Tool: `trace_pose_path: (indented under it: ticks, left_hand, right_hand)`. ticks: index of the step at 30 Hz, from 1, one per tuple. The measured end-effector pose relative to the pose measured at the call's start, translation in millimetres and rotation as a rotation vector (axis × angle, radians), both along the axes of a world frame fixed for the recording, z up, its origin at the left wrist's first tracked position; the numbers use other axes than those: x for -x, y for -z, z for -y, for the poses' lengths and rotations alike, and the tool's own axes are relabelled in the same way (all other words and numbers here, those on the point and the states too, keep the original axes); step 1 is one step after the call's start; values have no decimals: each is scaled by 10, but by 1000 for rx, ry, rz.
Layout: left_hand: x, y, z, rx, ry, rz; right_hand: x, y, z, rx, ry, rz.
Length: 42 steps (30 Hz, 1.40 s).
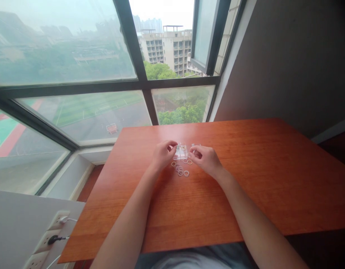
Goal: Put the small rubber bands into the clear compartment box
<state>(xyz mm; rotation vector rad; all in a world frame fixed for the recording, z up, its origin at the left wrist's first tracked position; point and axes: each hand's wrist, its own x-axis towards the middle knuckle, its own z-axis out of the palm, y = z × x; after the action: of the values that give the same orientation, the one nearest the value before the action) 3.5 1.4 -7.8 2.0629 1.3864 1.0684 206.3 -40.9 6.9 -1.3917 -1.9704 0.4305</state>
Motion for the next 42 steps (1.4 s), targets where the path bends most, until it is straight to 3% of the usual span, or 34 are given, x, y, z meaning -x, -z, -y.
trace_pose_path:
  ticks: [4, 10, 14, 22, 30, 42]
  left_hand:
    - [-53, -73, 54, 54, 65, 42]
    - [-197, -194, 180, 203, 302, 93]
    - [-231, -191, 197, 215, 342, 101]
    - [-233, -125, 164, 158, 281, 102]
    - [-114, -78, 63, 18, 26, 10]
    - [-113, -64, 55, -84, -35, -101]
  right_hand:
    - [1, -3, 7, -15, 18, 1]
    - [-1, 5, 5, -22, 41, 82]
    - [2, 20, 1, -17, 42, 117]
    - [1, 10, 5, -25, 33, 98]
    - [-16, 22, -11, 95, 13, 215]
    - [-32, 31, 22, 205, -133, 393]
